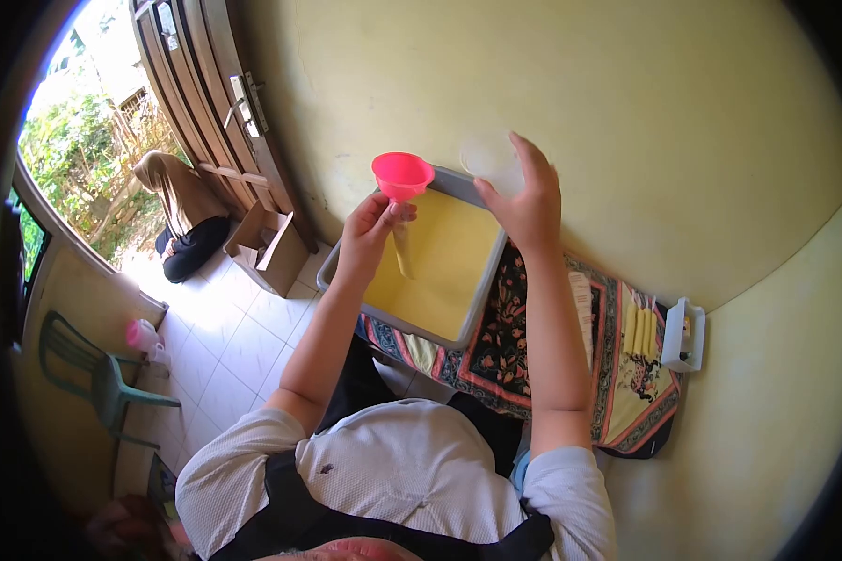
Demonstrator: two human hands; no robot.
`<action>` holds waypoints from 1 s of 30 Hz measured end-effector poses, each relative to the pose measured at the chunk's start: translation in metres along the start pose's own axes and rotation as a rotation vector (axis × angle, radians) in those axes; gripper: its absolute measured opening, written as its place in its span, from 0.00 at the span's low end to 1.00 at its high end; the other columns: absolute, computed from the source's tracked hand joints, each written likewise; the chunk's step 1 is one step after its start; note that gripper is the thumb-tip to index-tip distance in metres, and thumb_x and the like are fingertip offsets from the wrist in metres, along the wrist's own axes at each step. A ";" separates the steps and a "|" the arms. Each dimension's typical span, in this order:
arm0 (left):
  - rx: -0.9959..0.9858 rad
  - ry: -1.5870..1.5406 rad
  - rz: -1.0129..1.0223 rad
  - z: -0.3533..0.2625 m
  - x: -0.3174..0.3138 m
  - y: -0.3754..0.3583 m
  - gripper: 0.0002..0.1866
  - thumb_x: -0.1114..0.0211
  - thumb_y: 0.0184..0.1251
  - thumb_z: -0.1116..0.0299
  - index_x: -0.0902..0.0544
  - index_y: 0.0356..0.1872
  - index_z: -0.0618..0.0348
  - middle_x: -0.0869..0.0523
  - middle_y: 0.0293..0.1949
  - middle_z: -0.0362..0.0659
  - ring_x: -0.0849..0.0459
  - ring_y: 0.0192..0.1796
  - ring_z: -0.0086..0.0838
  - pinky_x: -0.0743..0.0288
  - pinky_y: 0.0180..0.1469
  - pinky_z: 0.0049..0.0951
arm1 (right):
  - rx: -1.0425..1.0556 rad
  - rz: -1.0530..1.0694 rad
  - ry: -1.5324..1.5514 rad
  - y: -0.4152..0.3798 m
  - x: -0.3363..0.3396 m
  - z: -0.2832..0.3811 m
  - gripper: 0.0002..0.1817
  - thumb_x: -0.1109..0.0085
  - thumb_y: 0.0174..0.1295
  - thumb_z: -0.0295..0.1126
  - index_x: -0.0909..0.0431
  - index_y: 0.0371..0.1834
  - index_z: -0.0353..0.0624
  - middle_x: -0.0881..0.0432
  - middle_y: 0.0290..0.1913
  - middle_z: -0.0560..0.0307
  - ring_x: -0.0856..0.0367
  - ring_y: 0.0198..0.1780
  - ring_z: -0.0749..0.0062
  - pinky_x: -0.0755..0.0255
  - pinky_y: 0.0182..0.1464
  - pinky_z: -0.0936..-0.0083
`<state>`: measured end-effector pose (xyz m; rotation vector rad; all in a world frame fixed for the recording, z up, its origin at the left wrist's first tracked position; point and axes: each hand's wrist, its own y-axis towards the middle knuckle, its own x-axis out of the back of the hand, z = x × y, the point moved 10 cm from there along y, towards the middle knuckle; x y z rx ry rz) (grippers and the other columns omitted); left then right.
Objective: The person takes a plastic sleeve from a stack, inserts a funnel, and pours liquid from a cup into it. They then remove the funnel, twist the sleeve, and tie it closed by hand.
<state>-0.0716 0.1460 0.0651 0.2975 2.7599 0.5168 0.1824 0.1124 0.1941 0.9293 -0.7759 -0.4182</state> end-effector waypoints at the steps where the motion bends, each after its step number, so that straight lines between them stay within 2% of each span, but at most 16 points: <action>1: 0.003 0.000 -0.004 -0.001 0.000 -0.001 0.19 0.34 0.90 0.62 0.17 0.67 0.68 0.07 0.54 0.43 0.09 0.58 0.29 0.19 0.67 0.33 | -0.007 0.012 0.009 -0.014 -0.005 -0.008 0.46 0.13 0.53 0.37 0.23 0.78 0.47 0.14 0.73 0.51 0.16 0.72 0.52 0.28 0.74 0.36; 3: -0.001 -0.003 -0.016 0.001 0.002 -0.002 0.19 0.34 0.90 0.62 0.17 0.67 0.68 0.07 0.54 0.43 0.09 0.58 0.28 0.18 0.67 0.32 | -0.018 0.037 0.030 -0.043 -0.014 -0.020 0.43 0.13 0.54 0.37 0.22 0.75 0.45 0.14 0.72 0.48 0.16 0.71 0.50 0.25 0.73 0.43; 6: -0.008 0.010 -0.036 0.001 0.007 -0.007 0.18 0.34 0.90 0.63 0.16 0.66 0.68 0.06 0.53 0.43 0.09 0.57 0.28 0.18 0.66 0.32 | -0.010 0.209 -0.101 -0.083 -0.036 -0.022 0.40 0.13 0.54 0.36 0.21 0.72 0.43 0.16 0.73 0.45 0.15 0.70 0.47 0.22 0.70 0.51; 7: -0.009 0.015 -0.041 0.000 0.008 -0.008 0.18 0.34 0.90 0.63 0.16 0.65 0.68 0.06 0.53 0.43 0.09 0.57 0.28 0.18 0.66 0.31 | -0.022 0.175 -0.058 -0.096 -0.036 -0.030 0.38 0.14 0.55 0.35 0.22 0.69 0.44 0.15 0.71 0.43 0.15 0.70 0.48 0.20 0.67 0.56; 10: -0.023 -0.006 -0.052 -0.004 0.011 -0.012 0.17 0.34 0.90 0.63 0.15 0.64 0.67 0.06 0.52 0.43 0.08 0.56 0.28 0.18 0.66 0.31 | -0.357 0.014 0.132 -0.143 -0.022 -0.087 0.37 0.15 0.58 0.35 0.25 0.69 0.42 0.17 0.68 0.42 0.17 0.71 0.50 0.20 0.67 0.58; 12: -0.019 0.015 -0.067 -0.004 0.013 -0.016 0.16 0.34 0.90 0.63 0.14 0.62 0.67 0.06 0.51 0.43 0.08 0.56 0.28 0.18 0.66 0.32 | -0.448 -0.169 0.247 -0.183 -0.012 -0.136 0.36 0.15 0.59 0.35 0.26 0.67 0.41 0.19 0.66 0.43 0.17 0.70 0.50 0.19 0.66 0.59; 16: -0.020 0.042 -0.054 -0.007 0.007 -0.021 0.16 0.34 0.90 0.63 0.14 0.61 0.67 0.06 0.51 0.43 0.08 0.56 0.29 0.18 0.66 0.32 | -0.601 -0.465 0.423 -0.244 0.014 -0.172 0.34 0.16 0.60 0.34 0.27 0.65 0.38 0.23 0.64 0.45 0.17 0.66 0.47 0.20 0.67 0.57; 19: -0.045 -0.001 -0.021 -0.007 0.001 -0.020 0.17 0.33 0.89 0.63 0.14 0.62 0.68 0.05 0.52 0.44 0.08 0.57 0.30 0.19 0.66 0.32 | -0.491 -0.277 0.000 -0.253 0.026 -0.162 0.35 0.15 0.58 0.34 0.27 0.65 0.39 0.22 0.63 0.43 0.17 0.66 0.47 0.20 0.67 0.55; 23: -0.039 0.006 -0.022 -0.010 -0.011 -0.018 0.17 0.33 0.90 0.61 0.14 0.62 0.67 0.05 0.51 0.45 0.08 0.57 0.31 0.18 0.67 0.35 | -0.483 -0.118 -0.121 -0.257 0.023 -0.144 0.38 0.13 0.55 0.34 0.26 0.66 0.40 0.21 0.62 0.40 0.19 0.68 0.43 0.21 0.68 0.55; 26: -0.057 0.010 0.000 -0.019 -0.025 -0.016 0.17 0.33 0.90 0.61 0.14 0.62 0.67 0.05 0.50 0.45 0.08 0.56 0.32 0.18 0.67 0.35 | -0.453 -0.038 -0.131 -0.258 0.018 -0.142 0.40 0.13 0.55 0.34 0.27 0.68 0.41 0.21 0.65 0.38 0.21 0.72 0.39 0.24 0.73 0.51; 29: -0.050 0.024 0.023 -0.017 -0.032 -0.013 0.17 0.33 0.90 0.61 0.15 0.61 0.67 0.05 0.50 0.45 0.07 0.56 0.31 0.18 0.66 0.35 | -0.329 -0.078 -0.298 -0.230 0.034 -0.108 0.42 0.14 0.57 0.36 0.27 0.73 0.42 0.24 0.73 0.35 0.26 0.78 0.36 0.29 0.78 0.46; 30: -0.045 0.039 0.030 -0.016 -0.033 -0.012 0.17 0.33 0.90 0.61 0.15 0.61 0.67 0.05 0.50 0.45 0.07 0.56 0.31 0.18 0.66 0.34 | -0.301 -0.090 -0.206 -0.211 0.036 -0.095 0.41 0.14 0.59 0.36 0.27 0.74 0.43 0.25 0.75 0.35 0.28 0.80 0.36 0.31 0.80 0.45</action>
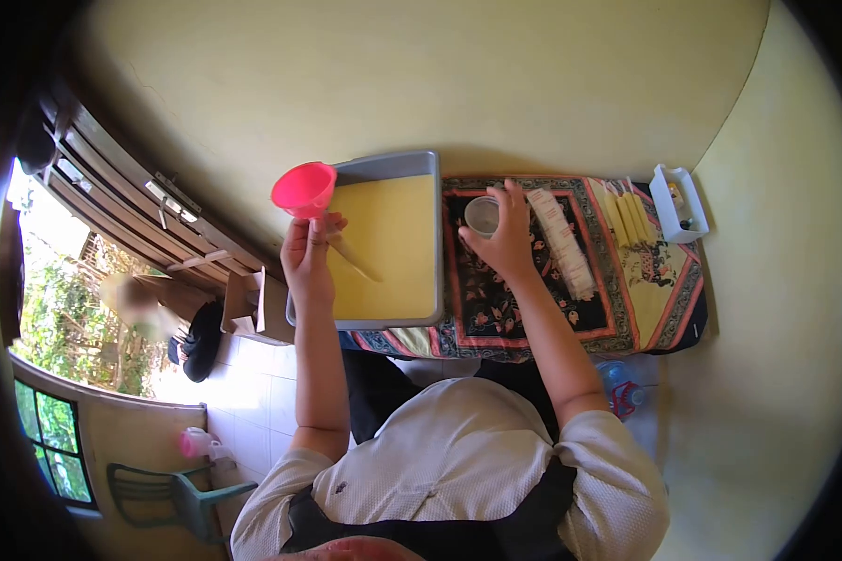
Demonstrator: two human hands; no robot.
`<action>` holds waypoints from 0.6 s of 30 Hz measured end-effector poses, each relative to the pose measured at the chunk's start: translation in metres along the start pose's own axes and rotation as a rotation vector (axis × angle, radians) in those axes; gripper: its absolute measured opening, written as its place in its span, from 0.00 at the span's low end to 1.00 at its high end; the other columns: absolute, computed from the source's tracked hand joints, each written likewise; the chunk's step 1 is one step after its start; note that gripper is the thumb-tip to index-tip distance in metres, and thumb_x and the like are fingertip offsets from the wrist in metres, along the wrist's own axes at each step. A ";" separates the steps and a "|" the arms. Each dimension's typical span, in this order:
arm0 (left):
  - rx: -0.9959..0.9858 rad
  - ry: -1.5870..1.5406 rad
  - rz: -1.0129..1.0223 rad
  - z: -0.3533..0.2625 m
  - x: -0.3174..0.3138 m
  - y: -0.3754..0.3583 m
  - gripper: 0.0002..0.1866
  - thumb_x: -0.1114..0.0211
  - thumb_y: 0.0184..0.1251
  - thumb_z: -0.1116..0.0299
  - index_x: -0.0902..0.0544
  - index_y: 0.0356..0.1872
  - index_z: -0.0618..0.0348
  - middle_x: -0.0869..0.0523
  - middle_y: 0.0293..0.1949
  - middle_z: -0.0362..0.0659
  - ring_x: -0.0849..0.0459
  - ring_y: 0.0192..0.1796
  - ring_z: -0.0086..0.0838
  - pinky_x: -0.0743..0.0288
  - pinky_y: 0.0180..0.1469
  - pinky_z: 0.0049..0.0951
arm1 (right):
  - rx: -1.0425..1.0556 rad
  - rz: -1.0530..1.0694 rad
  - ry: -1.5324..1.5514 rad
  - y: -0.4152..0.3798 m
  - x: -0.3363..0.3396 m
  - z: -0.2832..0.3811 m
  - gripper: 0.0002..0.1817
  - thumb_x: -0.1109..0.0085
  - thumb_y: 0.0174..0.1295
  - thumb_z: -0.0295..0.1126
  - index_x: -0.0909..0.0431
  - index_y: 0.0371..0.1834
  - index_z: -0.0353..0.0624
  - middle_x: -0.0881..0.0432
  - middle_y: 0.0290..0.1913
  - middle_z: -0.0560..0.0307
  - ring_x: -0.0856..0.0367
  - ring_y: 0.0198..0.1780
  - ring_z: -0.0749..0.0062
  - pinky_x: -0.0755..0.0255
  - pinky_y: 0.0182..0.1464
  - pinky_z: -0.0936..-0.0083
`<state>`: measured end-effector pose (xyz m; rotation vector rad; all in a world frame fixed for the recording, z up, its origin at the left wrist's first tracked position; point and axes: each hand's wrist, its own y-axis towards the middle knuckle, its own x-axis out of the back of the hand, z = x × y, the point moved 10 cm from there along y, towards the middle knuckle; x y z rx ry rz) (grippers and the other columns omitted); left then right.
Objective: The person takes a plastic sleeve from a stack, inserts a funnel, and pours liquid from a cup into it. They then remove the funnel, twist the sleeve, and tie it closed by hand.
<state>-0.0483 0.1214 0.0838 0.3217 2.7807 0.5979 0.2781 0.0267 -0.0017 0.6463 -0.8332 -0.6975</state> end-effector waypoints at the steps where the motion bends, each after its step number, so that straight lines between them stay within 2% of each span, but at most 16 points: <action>1: 0.007 0.013 0.006 0.003 -0.002 0.000 0.17 0.33 0.90 0.61 0.15 0.61 0.67 0.05 0.49 0.45 0.07 0.56 0.31 0.18 0.65 0.34 | 0.023 0.002 0.091 0.019 0.006 0.019 0.41 0.15 0.60 0.37 0.26 0.75 0.43 0.27 0.77 0.35 0.30 0.81 0.35 0.33 0.81 0.44; 2: 0.017 0.025 0.011 0.008 -0.004 0.000 0.17 0.33 0.90 0.61 0.15 0.61 0.67 0.05 0.49 0.45 0.08 0.56 0.31 0.18 0.65 0.34 | 0.047 0.006 0.179 0.036 0.015 0.039 0.41 0.16 0.61 0.37 0.26 0.76 0.44 0.28 0.80 0.35 0.31 0.83 0.35 0.35 0.82 0.43; 5: 0.030 0.028 0.017 0.016 -0.012 -0.001 0.16 0.33 0.90 0.62 0.15 0.61 0.67 0.05 0.49 0.44 0.08 0.55 0.28 0.19 0.63 0.30 | 0.296 0.083 0.249 0.083 0.030 0.136 0.37 0.20 0.68 0.41 0.26 0.76 0.40 0.27 0.80 0.41 0.34 0.86 0.38 0.36 0.85 0.46; 8: 0.052 0.041 0.042 0.023 -0.020 0.001 0.16 0.33 0.90 0.64 0.15 0.62 0.67 0.06 0.50 0.43 0.08 0.54 0.25 0.19 0.61 0.27 | 0.393 0.132 0.315 0.104 0.032 0.198 0.31 0.19 0.64 0.35 0.19 0.70 0.45 0.25 0.80 0.44 0.30 0.83 0.39 0.31 0.81 0.44; 11: 0.053 0.031 0.055 0.022 -0.030 0.001 0.16 0.33 0.89 0.65 0.15 0.64 0.68 0.06 0.51 0.43 0.09 0.54 0.25 0.19 0.61 0.26 | 0.534 0.149 0.217 0.111 0.014 0.215 0.18 0.19 0.63 0.32 0.12 0.55 0.45 0.19 0.73 0.50 0.26 0.81 0.42 0.27 0.78 0.46; 14: 0.055 0.012 0.059 0.029 -0.032 0.004 0.16 0.32 0.88 0.67 0.16 0.64 0.70 0.07 0.51 0.43 0.09 0.53 0.26 0.18 0.61 0.27 | 0.542 0.114 0.252 0.121 0.011 0.215 0.13 0.19 0.60 0.26 0.13 0.45 0.43 0.16 0.68 0.53 0.23 0.79 0.44 0.21 0.75 0.50; 18: 0.070 0.017 0.041 0.034 -0.032 0.009 0.16 0.30 0.86 0.70 0.15 0.63 0.71 0.06 0.48 0.44 0.08 0.49 0.27 0.16 0.60 0.30 | 0.482 0.089 0.323 0.124 0.008 0.209 0.12 0.18 0.59 0.26 0.14 0.40 0.42 0.14 0.63 0.54 0.20 0.75 0.44 0.20 0.72 0.51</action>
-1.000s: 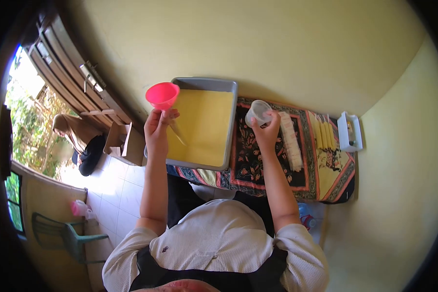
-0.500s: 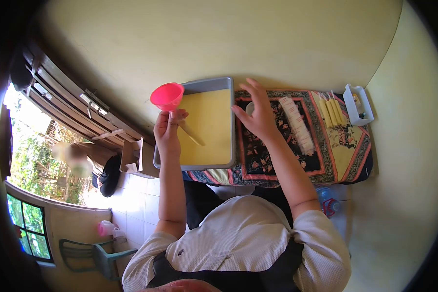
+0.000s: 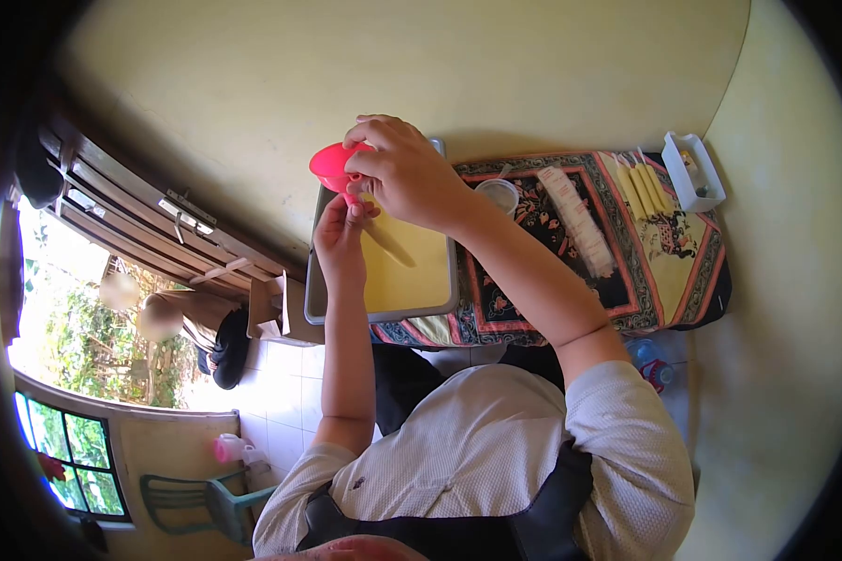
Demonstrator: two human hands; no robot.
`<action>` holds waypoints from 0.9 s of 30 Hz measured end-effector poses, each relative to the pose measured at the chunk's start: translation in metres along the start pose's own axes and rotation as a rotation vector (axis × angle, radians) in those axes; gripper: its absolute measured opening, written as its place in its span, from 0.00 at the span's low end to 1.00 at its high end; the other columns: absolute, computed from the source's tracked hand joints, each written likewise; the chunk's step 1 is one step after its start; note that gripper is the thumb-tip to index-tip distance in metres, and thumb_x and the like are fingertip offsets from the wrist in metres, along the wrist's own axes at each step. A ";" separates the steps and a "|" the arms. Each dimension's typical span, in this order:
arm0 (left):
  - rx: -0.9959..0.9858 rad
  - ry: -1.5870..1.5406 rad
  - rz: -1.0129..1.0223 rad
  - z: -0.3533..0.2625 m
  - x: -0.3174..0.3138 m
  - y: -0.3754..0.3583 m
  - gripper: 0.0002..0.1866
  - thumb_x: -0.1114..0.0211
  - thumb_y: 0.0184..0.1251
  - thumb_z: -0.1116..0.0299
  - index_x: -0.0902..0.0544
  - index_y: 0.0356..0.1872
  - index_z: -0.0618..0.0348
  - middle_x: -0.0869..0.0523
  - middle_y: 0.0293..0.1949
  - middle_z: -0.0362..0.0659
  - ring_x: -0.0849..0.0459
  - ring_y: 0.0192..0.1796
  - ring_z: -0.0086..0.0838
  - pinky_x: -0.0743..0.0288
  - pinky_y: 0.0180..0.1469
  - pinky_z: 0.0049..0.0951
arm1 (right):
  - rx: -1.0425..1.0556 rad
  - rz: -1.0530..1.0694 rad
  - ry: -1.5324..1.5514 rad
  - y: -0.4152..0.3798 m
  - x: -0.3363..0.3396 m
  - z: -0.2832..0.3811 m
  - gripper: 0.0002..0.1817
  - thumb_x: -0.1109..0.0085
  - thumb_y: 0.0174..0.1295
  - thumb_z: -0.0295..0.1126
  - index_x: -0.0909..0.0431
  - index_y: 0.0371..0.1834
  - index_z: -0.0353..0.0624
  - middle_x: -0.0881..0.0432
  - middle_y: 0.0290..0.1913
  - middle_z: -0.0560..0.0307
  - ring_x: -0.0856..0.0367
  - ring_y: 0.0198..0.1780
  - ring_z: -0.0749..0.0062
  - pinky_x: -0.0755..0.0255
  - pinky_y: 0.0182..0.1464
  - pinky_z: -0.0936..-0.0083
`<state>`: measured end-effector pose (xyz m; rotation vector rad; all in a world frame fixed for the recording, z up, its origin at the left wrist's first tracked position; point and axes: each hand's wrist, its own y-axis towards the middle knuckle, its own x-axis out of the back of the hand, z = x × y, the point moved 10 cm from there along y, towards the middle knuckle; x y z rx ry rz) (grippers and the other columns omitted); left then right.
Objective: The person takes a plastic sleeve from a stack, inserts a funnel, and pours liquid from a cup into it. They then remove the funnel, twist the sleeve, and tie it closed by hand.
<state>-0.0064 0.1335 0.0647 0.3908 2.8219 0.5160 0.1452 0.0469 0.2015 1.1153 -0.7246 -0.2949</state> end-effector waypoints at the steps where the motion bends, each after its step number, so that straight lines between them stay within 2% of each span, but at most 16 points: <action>1: 0.009 0.016 -0.014 0.000 0.001 0.001 0.16 0.29 0.86 0.70 0.14 0.63 0.71 0.06 0.47 0.44 0.08 0.48 0.28 0.15 0.59 0.30 | -0.009 -0.016 0.012 -0.001 0.002 -0.001 0.11 0.18 0.60 0.27 0.13 0.40 0.42 0.14 0.62 0.55 0.19 0.74 0.44 0.21 0.72 0.51; 5: -0.012 0.018 -0.026 -0.005 -0.001 0.004 0.14 0.27 0.84 0.69 0.12 0.58 0.70 0.06 0.43 0.44 0.08 0.46 0.28 0.15 0.58 0.30 | -0.057 -0.102 0.051 -0.006 0.022 -0.008 0.11 0.18 0.60 0.28 0.13 0.40 0.41 0.14 0.61 0.53 0.17 0.70 0.45 0.21 0.70 0.52; 9: -0.045 0.001 -0.032 -0.010 0.004 0.002 0.13 0.26 0.84 0.67 0.11 0.56 0.69 0.06 0.41 0.44 0.08 0.46 0.28 0.15 0.58 0.29 | -0.131 -0.168 -0.074 -0.035 0.063 -0.028 0.11 0.18 0.62 0.29 0.12 0.41 0.40 0.14 0.63 0.49 0.18 0.68 0.45 0.21 0.68 0.53; 15: -0.073 0.032 -0.087 -0.017 0.016 -0.006 0.13 0.26 0.83 0.64 0.10 0.53 0.66 0.07 0.42 0.42 0.07 0.46 0.30 0.12 0.58 0.34 | -0.406 -0.061 -0.347 -0.152 0.079 -0.108 0.07 0.19 0.61 0.29 0.07 0.40 0.42 0.14 0.64 0.49 0.15 0.66 0.46 0.19 0.67 0.52; 18: -0.063 0.008 -0.101 -0.011 0.020 -0.007 0.13 0.26 0.84 0.64 0.10 0.53 0.66 0.07 0.42 0.42 0.07 0.46 0.29 0.11 0.59 0.35 | -0.372 0.037 -0.431 -0.187 0.066 -0.112 0.08 0.19 0.60 0.28 0.06 0.41 0.43 0.13 0.66 0.48 0.14 0.65 0.46 0.18 0.67 0.53; 19: -0.071 0.006 -0.095 -0.011 0.020 -0.006 0.13 0.26 0.84 0.65 0.10 0.53 0.66 0.07 0.42 0.42 0.07 0.46 0.29 0.11 0.59 0.35 | -0.402 0.084 -0.417 -0.194 0.060 -0.115 0.09 0.21 0.64 0.27 0.07 0.46 0.43 0.15 0.67 0.46 0.14 0.66 0.43 0.18 0.67 0.54; 22: -0.085 0.005 -0.092 -0.011 0.021 -0.007 0.12 0.26 0.84 0.65 0.10 0.53 0.66 0.07 0.42 0.42 0.07 0.46 0.29 0.11 0.60 0.35 | -0.468 0.176 -0.394 -0.210 0.048 -0.121 0.09 0.25 0.67 0.27 0.07 0.49 0.42 0.15 0.69 0.45 0.15 0.68 0.41 0.18 0.69 0.54; 25: -0.077 0.013 -0.106 -0.013 0.025 -0.008 0.12 0.26 0.84 0.65 0.10 0.53 0.66 0.06 0.42 0.42 0.07 0.46 0.29 0.12 0.59 0.34 | -0.448 0.167 -0.343 -0.217 0.043 -0.122 0.11 0.28 0.69 0.28 0.08 0.52 0.39 0.17 0.73 0.41 0.17 0.71 0.41 0.21 0.73 0.52; 27: -0.072 0.018 -0.112 -0.013 0.027 -0.009 0.12 0.26 0.83 0.65 0.10 0.53 0.66 0.06 0.42 0.43 0.07 0.46 0.29 0.13 0.58 0.32 | -0.441 0.191 -0.377 -0.223 0.039 -0.123 0.14 0.27 0.66 0.28 0.09 0.53 0.37 0.19 0.75 0.39 0.19 0.75 0.40 0.24 0.77 0.50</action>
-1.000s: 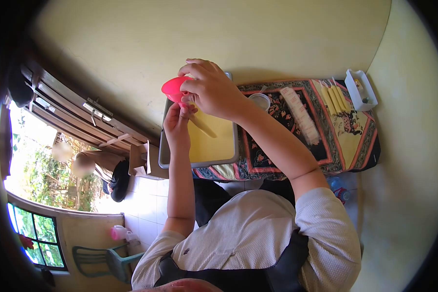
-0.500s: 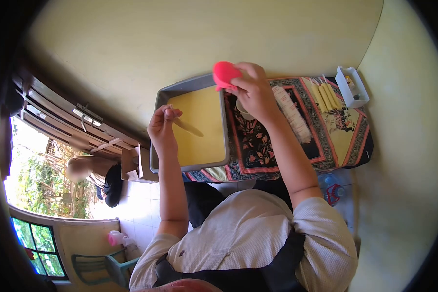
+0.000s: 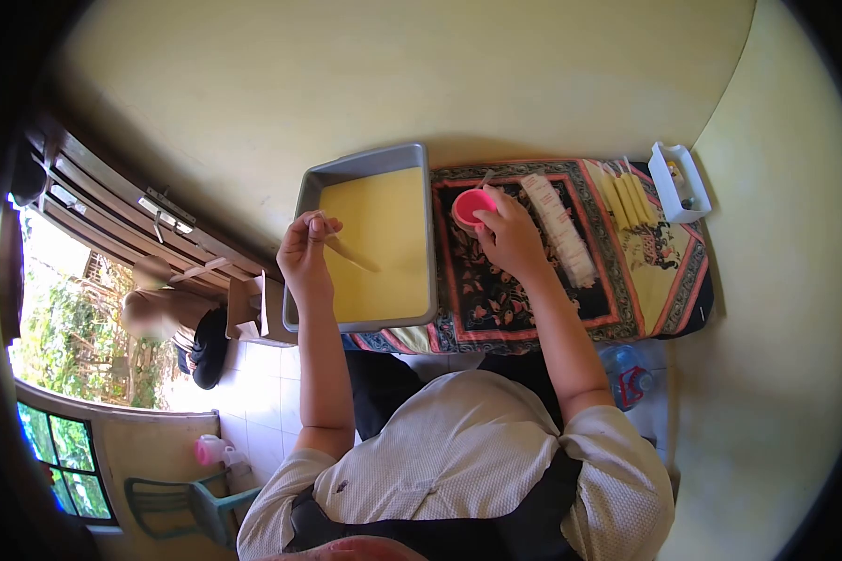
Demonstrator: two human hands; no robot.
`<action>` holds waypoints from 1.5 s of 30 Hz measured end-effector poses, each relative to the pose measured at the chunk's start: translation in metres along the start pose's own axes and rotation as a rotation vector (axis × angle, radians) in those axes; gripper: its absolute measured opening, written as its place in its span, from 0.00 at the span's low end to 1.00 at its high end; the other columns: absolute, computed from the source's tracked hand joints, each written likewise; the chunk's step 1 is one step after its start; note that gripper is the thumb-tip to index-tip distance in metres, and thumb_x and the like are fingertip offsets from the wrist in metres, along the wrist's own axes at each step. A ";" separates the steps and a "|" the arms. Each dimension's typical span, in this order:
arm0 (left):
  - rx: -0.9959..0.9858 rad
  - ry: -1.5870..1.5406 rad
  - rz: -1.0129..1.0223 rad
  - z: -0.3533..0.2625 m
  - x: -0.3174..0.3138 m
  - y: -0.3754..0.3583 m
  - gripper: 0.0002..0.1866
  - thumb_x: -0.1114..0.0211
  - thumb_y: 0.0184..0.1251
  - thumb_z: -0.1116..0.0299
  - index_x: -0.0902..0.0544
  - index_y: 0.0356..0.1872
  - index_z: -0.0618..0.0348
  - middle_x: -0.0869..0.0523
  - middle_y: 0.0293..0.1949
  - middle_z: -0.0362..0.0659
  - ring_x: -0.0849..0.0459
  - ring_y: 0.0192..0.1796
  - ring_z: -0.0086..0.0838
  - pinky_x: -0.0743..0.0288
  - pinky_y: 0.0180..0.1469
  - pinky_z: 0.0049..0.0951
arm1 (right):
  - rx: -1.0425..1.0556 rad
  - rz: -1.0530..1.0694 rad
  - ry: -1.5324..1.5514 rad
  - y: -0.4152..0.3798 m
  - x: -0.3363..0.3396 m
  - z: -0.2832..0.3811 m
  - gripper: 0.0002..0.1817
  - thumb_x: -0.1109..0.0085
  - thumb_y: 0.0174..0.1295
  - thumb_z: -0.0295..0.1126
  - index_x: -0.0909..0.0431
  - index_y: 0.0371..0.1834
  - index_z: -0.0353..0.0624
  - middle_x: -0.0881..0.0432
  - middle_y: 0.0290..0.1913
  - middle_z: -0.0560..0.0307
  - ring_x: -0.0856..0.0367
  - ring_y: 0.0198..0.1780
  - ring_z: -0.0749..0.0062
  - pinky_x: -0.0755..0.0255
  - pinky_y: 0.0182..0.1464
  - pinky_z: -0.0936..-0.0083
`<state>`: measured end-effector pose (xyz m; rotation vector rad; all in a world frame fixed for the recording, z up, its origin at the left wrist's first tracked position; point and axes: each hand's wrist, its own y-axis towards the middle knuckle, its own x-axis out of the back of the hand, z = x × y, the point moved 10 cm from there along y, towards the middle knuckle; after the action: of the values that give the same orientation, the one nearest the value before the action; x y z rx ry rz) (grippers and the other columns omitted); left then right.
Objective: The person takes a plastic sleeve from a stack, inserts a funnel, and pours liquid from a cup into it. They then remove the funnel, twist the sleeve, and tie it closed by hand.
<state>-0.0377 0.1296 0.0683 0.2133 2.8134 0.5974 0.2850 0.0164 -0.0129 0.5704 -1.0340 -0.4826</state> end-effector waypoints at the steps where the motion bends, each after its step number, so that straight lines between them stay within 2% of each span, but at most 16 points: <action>1: 0.005 0.004 0.002 0.000 0.000 0.000 0.12 0.26 0.84 0.66 0.10 0.53 0.67 0.07 0.41 0.43 0.08 0.46 0.29 0.14 0.58 0.31 | 0.005 0.008 -0.019 -0.002 -0.001 0.001 0.15 0.27 0.65 0.28 0.09 0.54 0.36 0.20 0.77 0.38 0.20 0.76 0.39 0.26 0.78 0.50; 7: -0.025 -0.020 0.010 -0.005 0.007 0.001 0.13 0.26 0.84 0.65 0.10 0.54 0.67 0.06 0.40 0.43 0.08 0.46 0.28 0.16 0.58 0.29 | -0.011 0.205 -0.021 -0.001 -0.011 -0.001 0.27 0.25 0.56 0.28 0.10 0.63 0.37 0.28 0.85 0.37 0.32 0.86 0.39 0.36 0.87 0.50; 8: -0.029 -0.025 0.013 -0.006 0.008 0.002 0.13 0.26 0.84 0.66 0.10 0.54 0.67 0.06 0.40 0.43 0.08 0.46 0.28 0.16 0.58 0.29 | -0.046 0.260 -0.009 0.000 -0.014 -0.004 0.32 0.23 0.54 0.29 0.11 0.68 0.42 0.32 0.88 0.40 0.37 0.88 0.38 0.39 0.88 0.48; 12: -0.028 -0.013 0.006 -0.014 0.009 0.003 0.12 0.27 0.84 0.67 0.10 0.54 0.68 0.06 0.40 0.42 0.08 0.46 0.27 0.16 0.58 0.28 | -0.031 0.347 -0.133 0.010 -0.011 0.007 0.36 0.20 0.54 0.31 0.13 0.72 0.51 0.38 0.91 0.44 0.44 0.91 0.34 0.41 0.89 0.45; 15: -0.006 0.036 0.011 -0.014 0.015 0.004 0.12 0.27 0.84 0.68 0.10 0.54 0.68 0.05 0.42 0.43 0.07 0.49 0.27 0.15 0.59 0.28 | 0.026 0.257 -0.079 0.033 0.010 0.038 0.34 0.18 0.58 0.35 0.14 0.71 0.46 0.34 0.88 0.42 0.38 0.89 0.39 0.38 0.86 0.41; 17: 0.005 0.051 0.027 -0.015 0.013 0.004 0.12 0.28 0.84 0.68 0.10 0.54 0.68 0.05 0.43 0.44 0.06 0.51 0.27 0.15 0.58 0.28 | 0.073 0.152 0.158 0.061 0.025 0.071 0.30 0.20 0.64 0.36 0.14 0.70 0.44 0.26 0.82 0.43 0.31 0.84 0.42 0.34 0.84 0.46; 18: 0.041 0.050 0.046 -0.013 0.012 0.004 0.12 0.28 0.84 0.68 0.10 0.55 0.68 0.03 0.45 0.46 0.06 0.60 0.31 0.16 0.65 0.31 | 0.092 0.099 0.277 0.073 0.029 0.089 0.28 0.21 0.67 0.36 0.15 0.70 0.43 0.23 0.79 0.44 0.28 0.82 0.44 0.32 0.82 0.49; 21: 0.003 0.105 0.085 -0.021 0.003 0.006 0.11 0.28 0.84 0.69 0.10 0.56 0.68 0.03 0.51 0.47 0.11 0.70 0.34 0.21 0.74 0.35 | 0.190 0.197 0.487 0.099 0.009 0.151 0.24 0.24 0.71 0.37 0.14 0.67 0.41 0.16 0.71 0.45 0.22 0.75 0.47 0.27 0.78 0.55; 25: -0.107 0.069 0.157 -0.034 -0.011 0.015 0.12 0.25 0.81 0.68 0.06 0.54 0.66 0.07 0.64 0.52 0.17 0.77 0.39 0.27 0.79 0.40 | 0.263 0.211 0.566 0.125 -0.026 0.205 0.18 0.27 0.74 0.34 0.12 0.64 0.42 0.13 0.65 0.49 0.20 0.71 0.48 0.26 0.74 0.56; 28: -0.059 0.048 0.156 -0.037 -0.007 0.022 0.10 0.25 0.81 0.71 0.06 0.53 0.68 0.12 0.71 0.52 0.17 0.75 0.37 0.26 0.80 0.41 | 0.285 0.191 0.540 0.135 -0.042 0.214 0.13 0.27 0.75 0.33 0.10 0.58 0.42 0.13 0.57 0.51 0.19 0.63 0.48 0.26 0.69 0.56; 30: -0.031 0.001 0.165 -0.035 -0.004 0.023 0.13 0.25 0.82 0.69 0.08 0.58 0.66 0.12 0.70 0.50 0.17 0.74 0.35 0.25 0.78 0.40 | 0.273 0.137 0.525 0.140 -0.041 0.216 0.10 0.27 0.74 0.32 0.08 0.53 0.42 0.15 0.51 0.53 0.20 0.57 0.49 0.26 0.65 0.56; 33: -0.018 -0.076 0.157 -0.016 0.009 0.025 0.20 0.30 0.86 0.61 0.13 0.68 0.63 0.12 0.69 0.48 0.16 0.72 0.32 0.24 0.76 0.37 | 0.227 0.224 0.487 0.145 -0.049 0.213 0.06 0.26 0.73 0.33 0.05 0.47 0.45 0.17 0.44 0.54 0.21 0.54 0.50 0.24 0.62 0.58; 37: 0.218 0.006 0.209 0.024 0.025 0.027 0.29 0.45 0.94 0.47 0.22 0.77 0.62 0.13 0.67 0.45 0.15 0.70 0.30 0.24 0.75 0.35 | 0.252 0.259 0.607 0.155 -0.050 0.216 0.09 0.29 0.76 0.35 0.04 0.49 0.47 0.19 0.43 0.56 0.23 0.56 0.53 0.26 0.65 0.60; 40: 0.231 -0.151 0.272 0.015 0.008 0.019 0.33 0.56 0.95 0.40 0.21 0.71 0.60 0.15 0.68 0.44 0.16 0.69 0.31 0.25 0.76 0.40 | 0.334 0.231 0.633 0.165 -0.055 0.215 0.12 0.32 0.79 0.39 0.04 0.53 0.47 0.16 0.48 0.59 0.23 0.57 0.59 0.28 0.66 0.63; 42: 0.259 -0.250 0.390 0.026 0.001 0.023 0.32 0.55 0.95 0.42 0.21 0.72 0.60 0.14 0.66 0.43 0.16 0.70 0.33 0.26 0.77 0.43 | 0.397 0.223 0.764 0.172 -0.069 0.209 0.17 0.35 0.82 0.42 0.06 0.59 0.44 0.14 0.54 0.62 0.21 0.59 0.66 0.26 0.64 0.68; 45: 0.260 -0.273 0.525 0.026 -0.012 0.027 0.31 0.55 0.96 0.44 0.20 0.73 0.62 0.12 0.64 0.46 0.15 0.69 0.36 0.26 0.78 0.43 | -0.205 0.728 1.350 0.163 -0.082 0.210 0.22 0.36 0.83 0.46 0.12 0.69 0.43 0.12 0.66 0.60 0.16 0.51 0.78 0.20 0.55 0.74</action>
<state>-0.0163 0.1612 0.0589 1.0207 2.5517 0.2661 0.0790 0.1466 0.1210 0.1910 0.1570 0.4461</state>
